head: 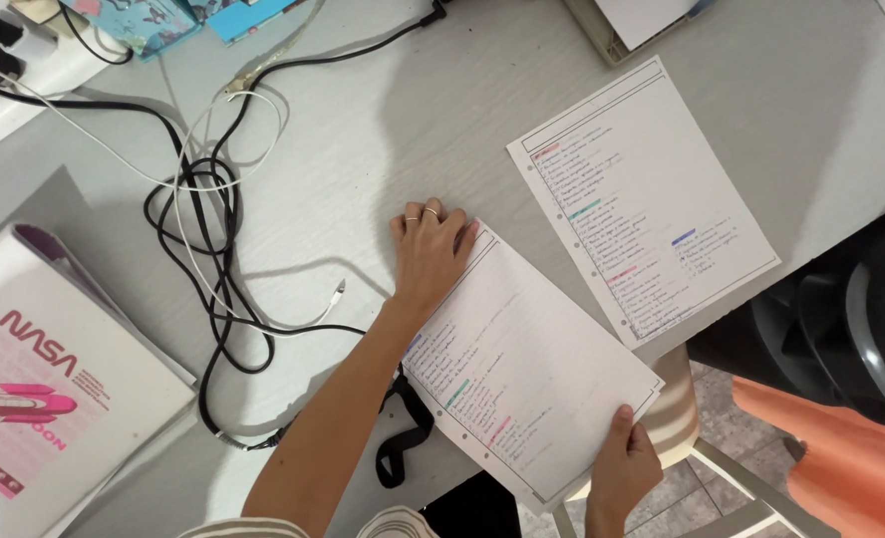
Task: The person organizes papers on a desk, then tears sheets into strips and discards them into a trash bin. The person handles multiple sheets, tears them by hand, and drops the pieces into the bin repeatedly.
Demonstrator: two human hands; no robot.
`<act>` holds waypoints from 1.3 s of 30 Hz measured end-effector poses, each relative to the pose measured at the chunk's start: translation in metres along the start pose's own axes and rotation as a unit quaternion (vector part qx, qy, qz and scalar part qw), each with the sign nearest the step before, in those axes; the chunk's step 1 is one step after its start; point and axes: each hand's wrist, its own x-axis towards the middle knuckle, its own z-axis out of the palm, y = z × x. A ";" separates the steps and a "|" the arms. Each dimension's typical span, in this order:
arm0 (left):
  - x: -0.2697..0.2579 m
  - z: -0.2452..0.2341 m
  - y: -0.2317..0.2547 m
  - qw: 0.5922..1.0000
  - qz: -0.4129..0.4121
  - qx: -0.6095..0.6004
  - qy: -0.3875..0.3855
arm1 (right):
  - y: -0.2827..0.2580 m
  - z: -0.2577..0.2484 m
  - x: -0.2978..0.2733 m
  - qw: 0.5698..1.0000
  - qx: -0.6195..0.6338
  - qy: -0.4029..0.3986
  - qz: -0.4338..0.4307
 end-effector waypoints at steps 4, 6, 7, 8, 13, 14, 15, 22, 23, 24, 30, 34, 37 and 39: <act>0.002 0.001 0.002 1.000 -0.012 -0.018 -0.002 | -0.017 0.000 -0.017 0.999 0.034 0.008 -0.007; 0.004 0.005 0.002 0.996 -0.067 -0.047 -0.032 | -0.016 0.002 -0.018 0.999 0.038 0.015 0.004; 0.005 0.007 0.000 0.996 -0.066 -0.048 -0.032 | -0.018 0.002 -0.018 0.999 0.038 0.016 0.004; 0.004 0.010 -0.001 0.997 -0.061 -0.038 -0.030 | -0.020 0.001 -0.018 0.999 0.049 0.011 0.015; 0.005 0.012 0.000 0.998 -0.057 -0.013 -0.037 | -0.017 -0.001 -0.018 0.997 0.072 0.008 0.036; 0.005 0.013 0.000 0.997 -0.061 -0.013 -0.037 | -0.016 -0.001 -0.019 0.997 0.074 0.010 0.028; 0.005 0.014 0.000 0.997 -0.066 -0.012 -0.037 | -0.015 -0.001 -0.019 0.997 0.076 0.013 0.020; 0.007 0.012 0.002 0.995 -0.084 -0.022 -0.048 | -0.020 0.003 -0.028 0.991 0.126 0.029 0.031; 0.007 0.013 0.002 0.995 -0.085 -0.026 -0.045 | -0.020 0.003 -0.029 0.989 0.139 0.039 0.031; 0.007 0.013 0.002 0.995 -0.085 -0.029 -0.041 | -0.021 0.004 -0.031 0.987 0.152 0.049 0.031; 0.007 0.016 0.001 0.996 -0.084 -0.024 -0.023 | -0.010 0.011 -0.031 0.982 0.176 0.061 0.021; 0.006 0.014 0.002 0.996 -0.082 -0.030 -0.025 | -0.021 0.004 -0.036 0.983 0.169 0.055 0.045; 0.006 0.014 0.002 0.996 -0.078 -0.032 -0.011 | -0.013 0.001 -0.036 0.976 0.196 0.023 0.094; 0.004 0.015 0.002 0.997 -0.069 -0.023 0.002 | 0.016 0.001 -0.030 0.984 0.150 -0.027 0.094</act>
